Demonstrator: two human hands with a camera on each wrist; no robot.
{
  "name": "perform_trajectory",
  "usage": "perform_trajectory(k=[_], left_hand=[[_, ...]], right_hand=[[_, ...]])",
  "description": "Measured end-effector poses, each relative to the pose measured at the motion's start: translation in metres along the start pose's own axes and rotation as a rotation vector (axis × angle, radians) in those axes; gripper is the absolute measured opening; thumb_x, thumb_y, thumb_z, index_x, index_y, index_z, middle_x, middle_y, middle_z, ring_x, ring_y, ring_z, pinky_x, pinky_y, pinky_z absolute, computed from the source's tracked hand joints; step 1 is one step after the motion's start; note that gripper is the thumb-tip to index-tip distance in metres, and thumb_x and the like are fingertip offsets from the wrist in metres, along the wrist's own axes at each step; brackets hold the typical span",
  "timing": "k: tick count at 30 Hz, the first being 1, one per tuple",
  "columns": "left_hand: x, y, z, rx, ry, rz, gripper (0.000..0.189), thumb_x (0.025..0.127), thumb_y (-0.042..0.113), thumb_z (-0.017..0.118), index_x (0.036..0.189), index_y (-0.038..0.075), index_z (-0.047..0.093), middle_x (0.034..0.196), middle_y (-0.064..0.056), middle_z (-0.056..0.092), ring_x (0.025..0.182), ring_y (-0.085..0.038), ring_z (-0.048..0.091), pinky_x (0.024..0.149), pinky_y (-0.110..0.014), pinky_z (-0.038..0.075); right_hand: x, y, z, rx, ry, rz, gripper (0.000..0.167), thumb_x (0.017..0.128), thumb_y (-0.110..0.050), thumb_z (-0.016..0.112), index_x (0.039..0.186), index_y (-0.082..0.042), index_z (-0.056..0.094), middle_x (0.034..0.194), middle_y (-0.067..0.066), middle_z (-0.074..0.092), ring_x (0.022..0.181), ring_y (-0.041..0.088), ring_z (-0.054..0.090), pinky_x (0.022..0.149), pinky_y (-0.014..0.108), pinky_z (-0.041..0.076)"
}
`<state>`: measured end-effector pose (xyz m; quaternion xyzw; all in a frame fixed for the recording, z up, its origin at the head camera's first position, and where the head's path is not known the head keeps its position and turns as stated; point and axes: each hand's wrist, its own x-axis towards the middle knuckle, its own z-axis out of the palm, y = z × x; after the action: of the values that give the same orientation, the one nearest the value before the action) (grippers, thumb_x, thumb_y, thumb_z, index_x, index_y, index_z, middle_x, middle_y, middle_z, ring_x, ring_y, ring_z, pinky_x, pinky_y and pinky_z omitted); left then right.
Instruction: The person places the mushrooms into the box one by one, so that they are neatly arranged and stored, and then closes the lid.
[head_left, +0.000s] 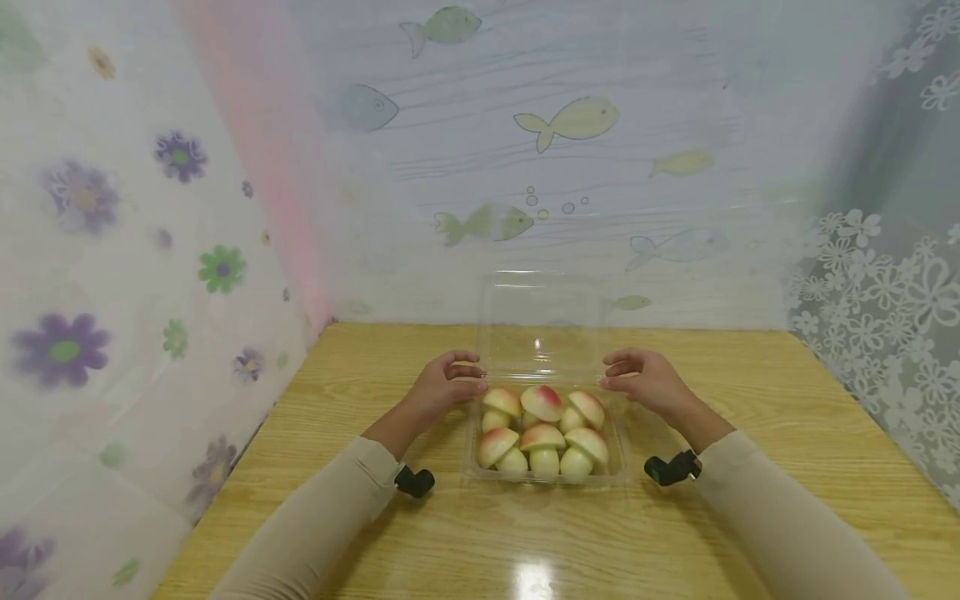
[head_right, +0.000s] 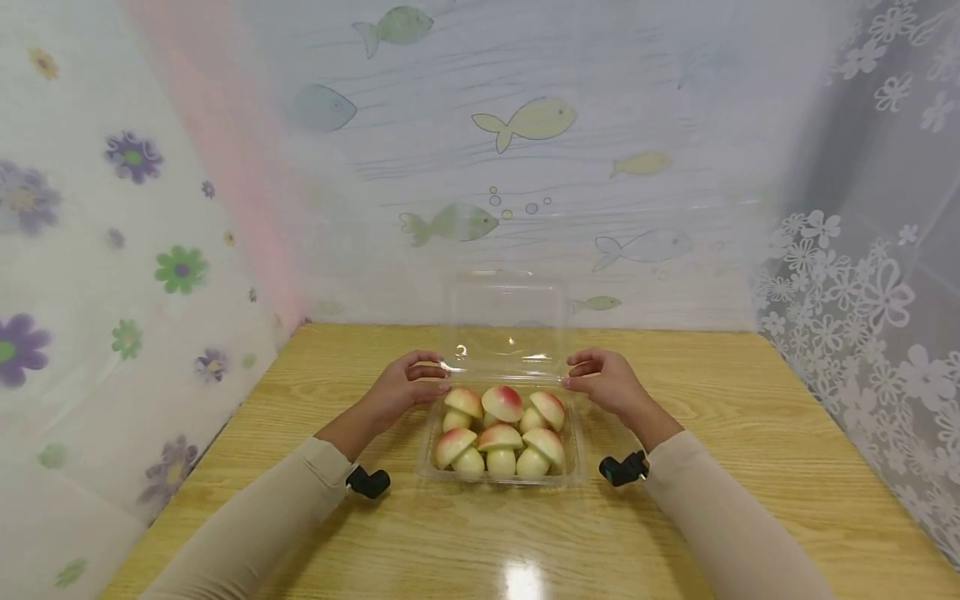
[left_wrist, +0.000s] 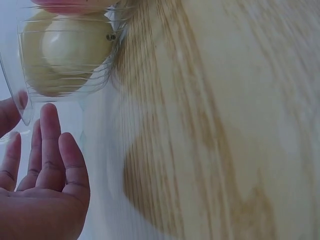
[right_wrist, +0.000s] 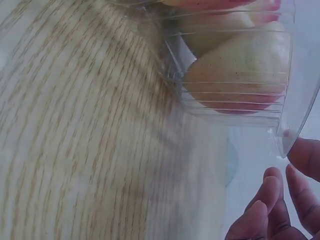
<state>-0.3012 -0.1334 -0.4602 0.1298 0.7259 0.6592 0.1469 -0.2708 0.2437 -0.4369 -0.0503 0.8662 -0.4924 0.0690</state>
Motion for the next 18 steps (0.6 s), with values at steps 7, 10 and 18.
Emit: perform_trajectory(k=[7, 10, 18], left_hand=[[-0.0004, -0.0016, 0.0005, 0.061, 0.030, 0.019, 0.051, 0.094, 0.013, 0.077, 0.138, 0.002, 0.053, 0.135, -0.016, 0.063, 0.117, -0.024, 0.067, 0.098, -0.043, 0.059], [-0.0021, -0.0013, 0.0001, 0.079, 0.030, 0.027, 0.044, 0.094, 0.014, 0.078, 0.132, 0.003, 0.058, 0.131, -0.014, 0.067, 0.113, -0.023, 0.070, 0.097, -0.044, 0.059], [-0.0030, -0.0043, -0.0014, 0.135, 0.047, 0.044, 0.032, 0.093, 0.020, 0.080, 0.120, 0.012, 0.065, 0.124, -0.009, 0.072, 0.107, -0.021, 0.072, 0.089, -0.040, 0.059]], right_hand=[[-0.0018, 0.0019, 0.0012, -0.035, 0.040, -0.035, 0.043, 0.098, -0.027, 0.074, 0.130, -0.001, 0.063, 0.129, 0.019, 0.065, 0.114, 0.030, 0.065, 0.089, 0.047, 0.057], [-0.0029, 0.0024, 0.0018, -0.050, 0.050, -0.051, 0.040, 0.098, -0.025, 0.074, 0.128, -0.001, 0.065, 0.127, 0.018, 0.066, 0.108, 0.028, 0.067, 0.088, 0.047, 0.058], [-0.0053, 0.0075, 0.0002, -0.095, 0.066, -0.116, 0.034, 0.098, -0.025, 0.074, 0.123, -0.001, 0.071, 0.124, 0.017, 0.070, 0.111, 0.033, 0.068, 0.088, 0.044, 0.060]])
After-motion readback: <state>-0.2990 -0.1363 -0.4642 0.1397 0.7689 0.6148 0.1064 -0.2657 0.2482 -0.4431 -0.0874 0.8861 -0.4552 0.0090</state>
